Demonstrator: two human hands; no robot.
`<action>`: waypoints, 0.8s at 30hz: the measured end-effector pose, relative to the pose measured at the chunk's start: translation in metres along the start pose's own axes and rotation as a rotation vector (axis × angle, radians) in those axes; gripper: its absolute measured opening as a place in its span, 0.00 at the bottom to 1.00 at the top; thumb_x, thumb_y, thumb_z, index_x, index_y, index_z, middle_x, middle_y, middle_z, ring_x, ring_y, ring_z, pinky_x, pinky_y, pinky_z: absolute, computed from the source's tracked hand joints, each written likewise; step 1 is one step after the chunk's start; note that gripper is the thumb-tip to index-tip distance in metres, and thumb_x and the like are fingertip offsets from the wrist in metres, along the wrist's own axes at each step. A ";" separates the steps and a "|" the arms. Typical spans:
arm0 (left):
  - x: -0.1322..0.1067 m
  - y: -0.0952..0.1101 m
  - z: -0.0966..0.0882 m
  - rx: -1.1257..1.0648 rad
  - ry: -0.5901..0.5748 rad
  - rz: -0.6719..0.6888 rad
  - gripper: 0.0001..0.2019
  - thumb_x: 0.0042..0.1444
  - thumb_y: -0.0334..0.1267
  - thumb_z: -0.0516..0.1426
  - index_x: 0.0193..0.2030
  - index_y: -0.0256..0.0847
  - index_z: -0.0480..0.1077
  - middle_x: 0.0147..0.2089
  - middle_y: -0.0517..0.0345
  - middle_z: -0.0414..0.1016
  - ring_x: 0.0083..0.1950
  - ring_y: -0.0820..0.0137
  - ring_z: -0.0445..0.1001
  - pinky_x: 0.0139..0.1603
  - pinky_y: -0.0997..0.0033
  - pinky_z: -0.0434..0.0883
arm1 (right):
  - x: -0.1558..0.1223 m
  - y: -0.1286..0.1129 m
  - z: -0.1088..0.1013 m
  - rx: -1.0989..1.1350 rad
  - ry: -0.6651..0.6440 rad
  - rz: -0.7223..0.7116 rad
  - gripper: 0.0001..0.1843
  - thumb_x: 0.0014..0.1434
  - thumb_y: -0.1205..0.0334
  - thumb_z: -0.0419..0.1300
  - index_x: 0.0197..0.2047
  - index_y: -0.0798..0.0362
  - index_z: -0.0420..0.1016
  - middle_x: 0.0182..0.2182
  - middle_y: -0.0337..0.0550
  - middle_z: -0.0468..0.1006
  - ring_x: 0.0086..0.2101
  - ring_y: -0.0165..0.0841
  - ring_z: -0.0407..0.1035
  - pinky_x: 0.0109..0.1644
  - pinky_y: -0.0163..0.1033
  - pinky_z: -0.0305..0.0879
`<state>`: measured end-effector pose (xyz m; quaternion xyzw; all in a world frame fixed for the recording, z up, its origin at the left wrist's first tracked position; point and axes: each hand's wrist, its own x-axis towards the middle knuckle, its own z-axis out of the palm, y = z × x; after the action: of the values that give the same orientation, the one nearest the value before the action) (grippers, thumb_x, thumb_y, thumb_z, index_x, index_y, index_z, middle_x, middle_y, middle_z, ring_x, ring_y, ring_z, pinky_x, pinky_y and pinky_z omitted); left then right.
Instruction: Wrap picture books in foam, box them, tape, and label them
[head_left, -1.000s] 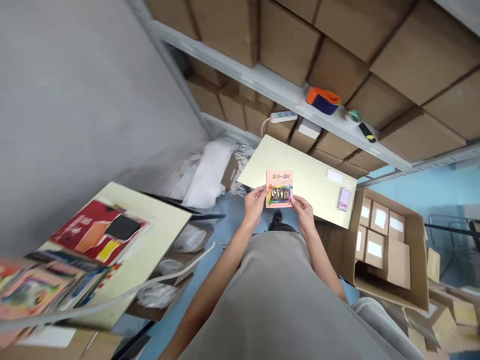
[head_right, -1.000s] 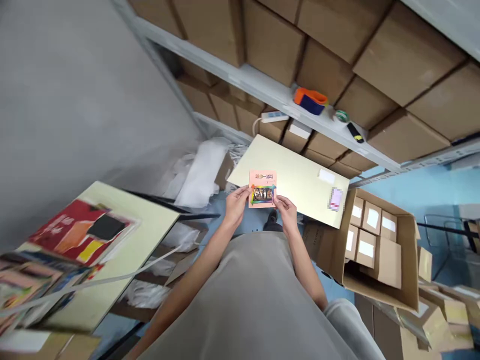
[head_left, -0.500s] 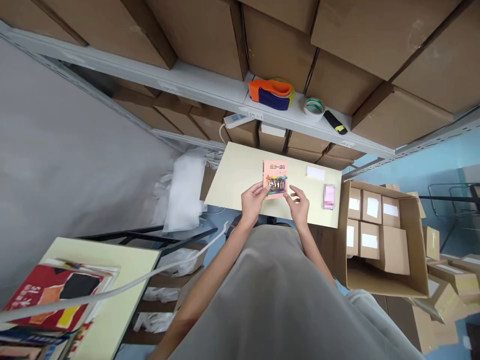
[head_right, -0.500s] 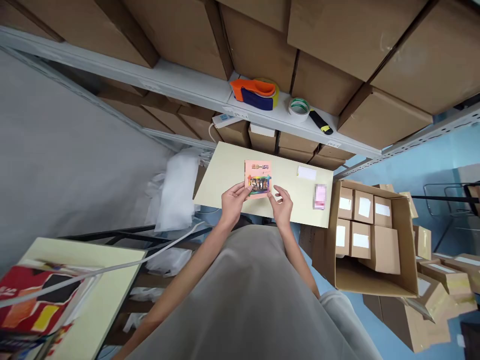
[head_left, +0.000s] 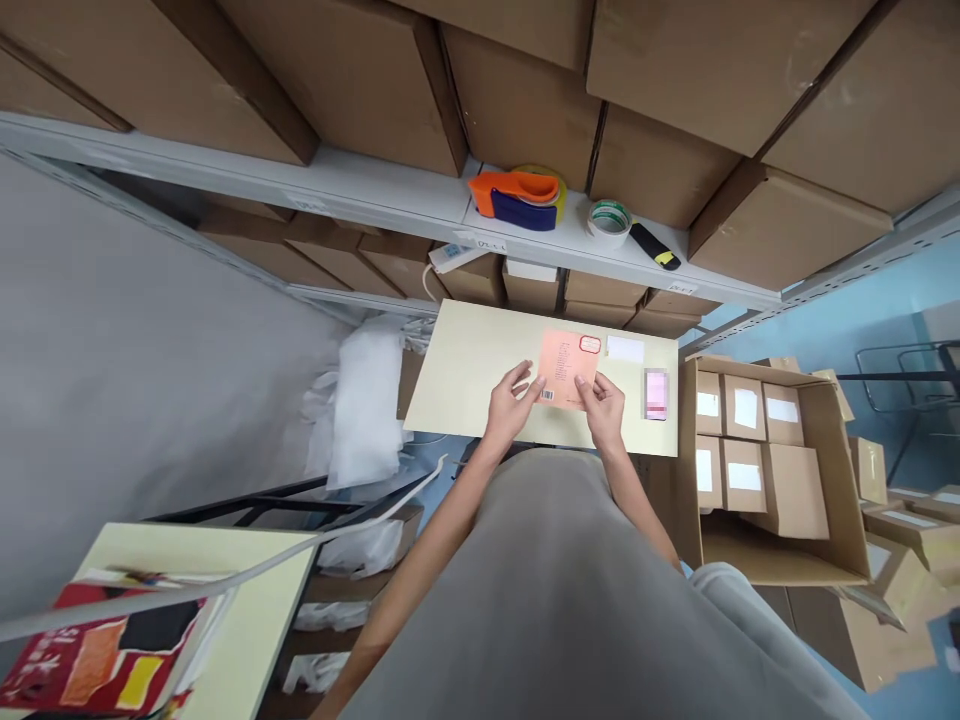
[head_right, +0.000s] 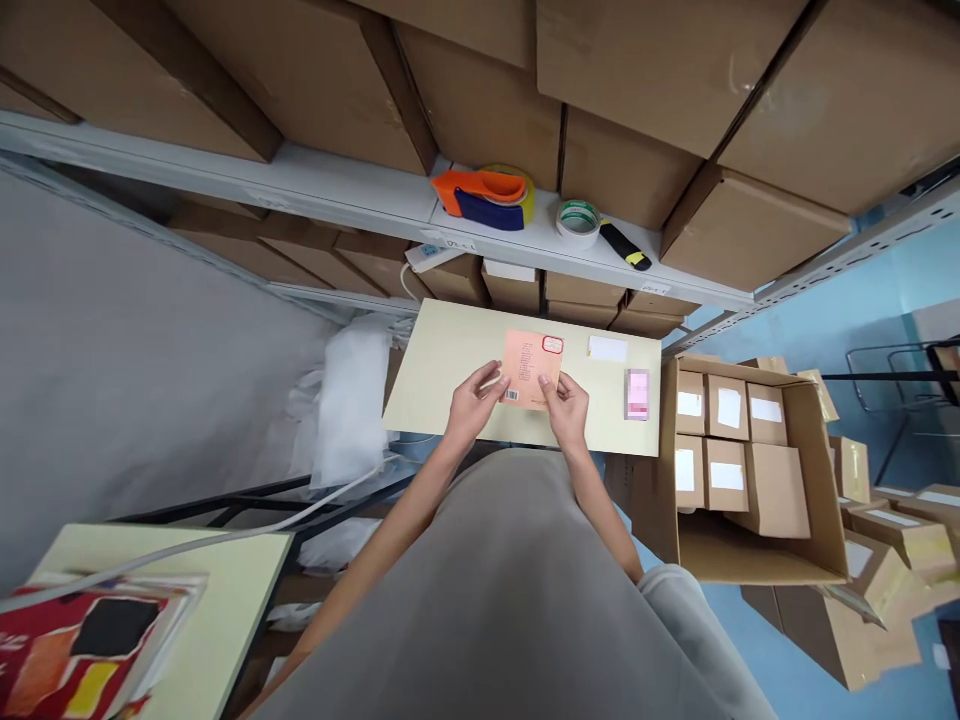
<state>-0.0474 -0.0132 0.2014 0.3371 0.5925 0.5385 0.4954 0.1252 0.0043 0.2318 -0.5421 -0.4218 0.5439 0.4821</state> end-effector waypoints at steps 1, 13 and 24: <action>0.001 -0.004 -0.001 -0.084 -0.043 -0.083 0.38 0.52 0.68 0.76 0.58 0.39 0.87 0.64 0.37 0.87 0.66 0.46 0.85 0.69 0.45 0.81 | -0.001 0.001 -0.002 0.030 -0.008 0.021 0.35 0.60 0.29 0.74 0.53 0.52 0.89 0.48 0.50 0.93 0.49 0.50 0.88 0.56 0.53 0.87; -0.021 -0.007 0.008 0.066 0.161 0.116 0.27 0.60 0.63 0.72 0.49 0.39 0.91 0.51 0.44 0.92 0.53 0.50 0.90 0.62 0.46 0.85 | -0.017 0.010 0.002 -0.147 0.122 -0.049 0.39 0.65 0.31 0.71 0.66 0.53 0.87 0.67 0.56 0.85 0.69 0.54 0.79 0.75 0.60 0.78; -0.033 0.000 0.014 0.300 0.125 0.351 0.25 0.71 0.58 0.66 0.64 0.43 0.85 0.68 0.39 0.84 0.70 0.50 0.81 0.71 0.46 0.79 | -0.018 0.012 -0.018 0.006 -0.045 -0.023 0.37 0.63 0.27 0.72 0.57 0.51 0.91 0.57 0.50 0.92 0.58 0.53 0.86 0.67 0.57 0.85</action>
<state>-0.0249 -0.0394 0.2094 0.4708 0.6276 0.5421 0.3010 0.1409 -0.0170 0.2229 -0.5232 -0.4371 0.5518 0.4804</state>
